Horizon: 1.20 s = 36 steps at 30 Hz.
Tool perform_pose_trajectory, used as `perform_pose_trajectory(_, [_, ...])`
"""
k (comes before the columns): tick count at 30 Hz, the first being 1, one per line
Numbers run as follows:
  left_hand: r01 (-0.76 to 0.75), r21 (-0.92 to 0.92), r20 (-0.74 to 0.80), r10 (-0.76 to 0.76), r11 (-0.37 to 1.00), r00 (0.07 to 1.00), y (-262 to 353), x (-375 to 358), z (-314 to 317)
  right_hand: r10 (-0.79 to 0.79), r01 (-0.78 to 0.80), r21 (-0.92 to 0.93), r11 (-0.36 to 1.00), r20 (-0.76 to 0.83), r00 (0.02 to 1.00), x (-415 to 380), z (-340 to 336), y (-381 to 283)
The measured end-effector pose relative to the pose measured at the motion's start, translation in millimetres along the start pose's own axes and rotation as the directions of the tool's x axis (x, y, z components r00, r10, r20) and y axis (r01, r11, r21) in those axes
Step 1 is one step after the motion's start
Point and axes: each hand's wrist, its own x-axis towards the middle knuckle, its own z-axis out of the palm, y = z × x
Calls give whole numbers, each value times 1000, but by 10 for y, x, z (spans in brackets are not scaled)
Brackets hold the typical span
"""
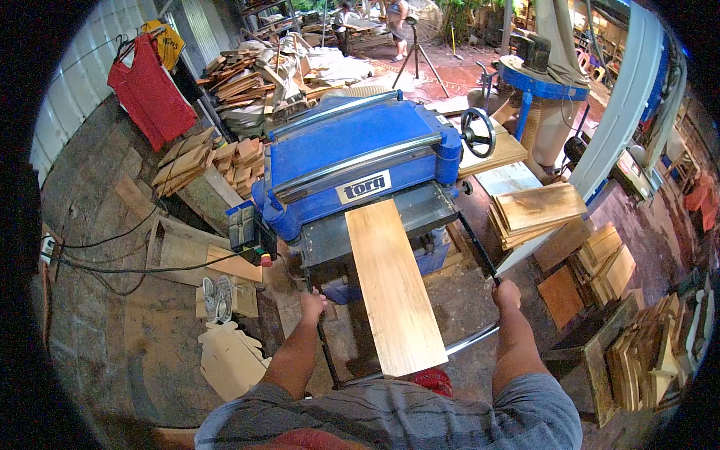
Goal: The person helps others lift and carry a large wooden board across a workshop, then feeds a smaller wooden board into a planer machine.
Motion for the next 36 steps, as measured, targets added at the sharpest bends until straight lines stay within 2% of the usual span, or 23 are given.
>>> perform_pose_trajectory(13, [7,7,4,-7,1000,1000,58,-43,-6,-37,37,6,999,-17,999,34,52,44])
perform_pose_trajectory(18, [-36,-41,-3,36,999,999,-53,37,18,-50,51,42,998,-22,999,36,65,62])
perform_pose_trajectory(36, [-10,3,-5,10,1000,1000,-74,62,16,-1,1,21,1000,-5,1000,-3,9,6])
